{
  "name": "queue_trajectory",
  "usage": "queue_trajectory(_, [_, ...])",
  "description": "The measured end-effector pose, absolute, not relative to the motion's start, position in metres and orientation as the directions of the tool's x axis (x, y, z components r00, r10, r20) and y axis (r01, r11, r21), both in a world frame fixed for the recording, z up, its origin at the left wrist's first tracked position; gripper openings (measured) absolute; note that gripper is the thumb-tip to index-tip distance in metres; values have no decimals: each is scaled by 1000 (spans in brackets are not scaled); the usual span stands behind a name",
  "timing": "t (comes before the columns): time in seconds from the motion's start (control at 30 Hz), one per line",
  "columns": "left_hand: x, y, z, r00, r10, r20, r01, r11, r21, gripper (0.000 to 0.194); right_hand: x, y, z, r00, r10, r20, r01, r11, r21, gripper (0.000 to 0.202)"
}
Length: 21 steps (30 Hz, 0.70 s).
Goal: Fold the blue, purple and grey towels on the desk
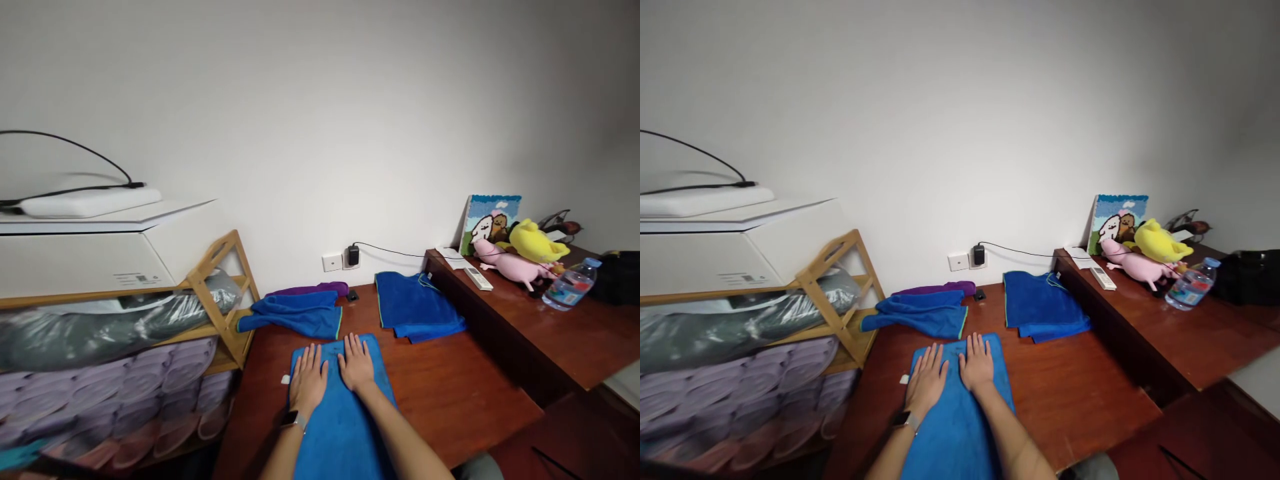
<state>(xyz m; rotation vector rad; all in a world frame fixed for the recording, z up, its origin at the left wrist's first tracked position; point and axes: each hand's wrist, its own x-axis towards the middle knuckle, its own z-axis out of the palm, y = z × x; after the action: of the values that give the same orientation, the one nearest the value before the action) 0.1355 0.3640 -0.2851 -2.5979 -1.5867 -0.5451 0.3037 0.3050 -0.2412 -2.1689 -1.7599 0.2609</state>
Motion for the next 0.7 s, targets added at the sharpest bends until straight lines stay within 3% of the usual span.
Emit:
queue_trajectory(0.13, [107, 372, -294, 298, 893, 338, 910, -372, 182, 69, 343, 293, -241, 331, 943, -17, 893, -319, -317, 70])
queue_trajectory(0.27, [90, 374, -287, 300, 886, 354, 904, -382, 191, 68, 361, 284, -225, 359, 930, -74, 884, -364, -292, 70])
queue_trajectory(0.37, [97, 367, -279, 331, 846, 417, 888, -429, 167, 65, 345, 280, -218, 337, 941, 29, 893, -310, -326, 67])
queue_trajectory(0.5, [133, 352, -276, 498, 763, 413, 806, -583, 106, 61, 298, 281, -219, 157, 965, 210, 916, -63, -396, 62])
queue_trajectory(0.7, [149, 345, -290, 495, 804, 330, 821, -557, 126, 61, 284, 278, -232, 112, 991, 70, 898, -71, -433, 64])
